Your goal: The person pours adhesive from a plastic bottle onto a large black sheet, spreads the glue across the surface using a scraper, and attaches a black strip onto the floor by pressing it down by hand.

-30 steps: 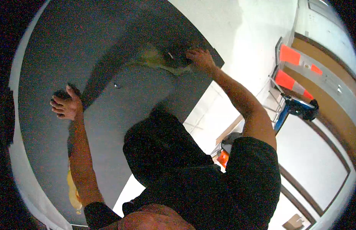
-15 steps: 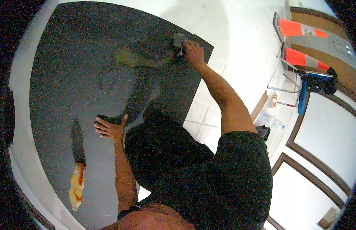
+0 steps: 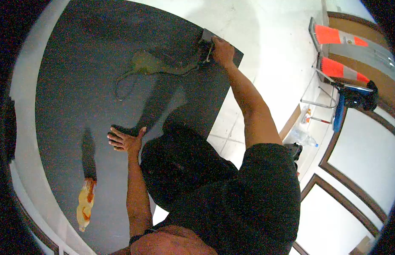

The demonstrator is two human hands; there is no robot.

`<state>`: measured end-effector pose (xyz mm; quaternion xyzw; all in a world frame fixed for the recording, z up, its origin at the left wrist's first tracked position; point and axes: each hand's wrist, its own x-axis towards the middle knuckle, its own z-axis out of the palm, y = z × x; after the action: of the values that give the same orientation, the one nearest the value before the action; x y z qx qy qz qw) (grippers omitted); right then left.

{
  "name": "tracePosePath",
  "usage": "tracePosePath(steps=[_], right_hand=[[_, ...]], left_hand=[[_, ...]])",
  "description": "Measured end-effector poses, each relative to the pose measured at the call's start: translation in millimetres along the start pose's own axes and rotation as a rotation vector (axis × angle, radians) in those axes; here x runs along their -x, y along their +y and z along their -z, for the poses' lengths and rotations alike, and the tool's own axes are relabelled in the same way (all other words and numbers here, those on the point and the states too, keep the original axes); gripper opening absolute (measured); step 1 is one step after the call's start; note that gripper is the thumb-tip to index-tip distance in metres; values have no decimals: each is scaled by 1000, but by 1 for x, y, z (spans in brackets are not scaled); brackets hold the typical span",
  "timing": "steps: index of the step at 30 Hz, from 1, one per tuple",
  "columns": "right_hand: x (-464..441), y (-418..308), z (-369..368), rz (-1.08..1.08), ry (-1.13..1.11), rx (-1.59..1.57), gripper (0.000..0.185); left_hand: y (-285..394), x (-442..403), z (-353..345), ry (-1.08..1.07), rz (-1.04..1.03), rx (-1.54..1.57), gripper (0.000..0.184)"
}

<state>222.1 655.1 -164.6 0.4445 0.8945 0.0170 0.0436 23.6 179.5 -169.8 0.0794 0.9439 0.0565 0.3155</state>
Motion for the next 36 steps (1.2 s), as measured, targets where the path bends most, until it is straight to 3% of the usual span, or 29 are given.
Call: tracePosePath(steps=[7, 11, 14, 17, 19, 22, 26, 30, 32, 34, 36], right_hand=[[25, 14, 7, 162, -68, 69, 63], [14, -9, -1, 32, 33, 26, 59], [16, -22, 10, -3, -42, 63, 52], [13, -20, 33, -37, -145, -141, 44], [-7, -31, 36, -324, -267, -163, 39], [-48, -59, 19, -328, -180, -140, 37], [-95, -107, 27, -258, -267, -164, 38], [-134, -146, 17, -183, -200, -267, 42], [-152, -170, 22, -73, -148, -194, 39], [-170, -184, 37, 192, -156, 38, 43], [-188, -172, 31, 257, -253, -67, 38]], left_hand=[[1, 0, 2, -18, 8, -5, 156], [-1, -1, 5, -38, 5, 20, 157], [0, 0, 8, -61, 12, 43, 158], [0, 0, 6, -39, 28, 56, 157], [-2, -1, 8, -53, 17, 58, 156], [-1, -1, 12, -82, 25, 62, 154], [-4, -1, 5, -11, 7, 53, 153], [-9, -3, 2, 2, 3, 83, 153], [-9, -3, 1, 43, -26, 101, 153], [-9, -3, 3, 23, -11, 104, 153], [-11, -4, 2, 12, -8, 109, 153]])
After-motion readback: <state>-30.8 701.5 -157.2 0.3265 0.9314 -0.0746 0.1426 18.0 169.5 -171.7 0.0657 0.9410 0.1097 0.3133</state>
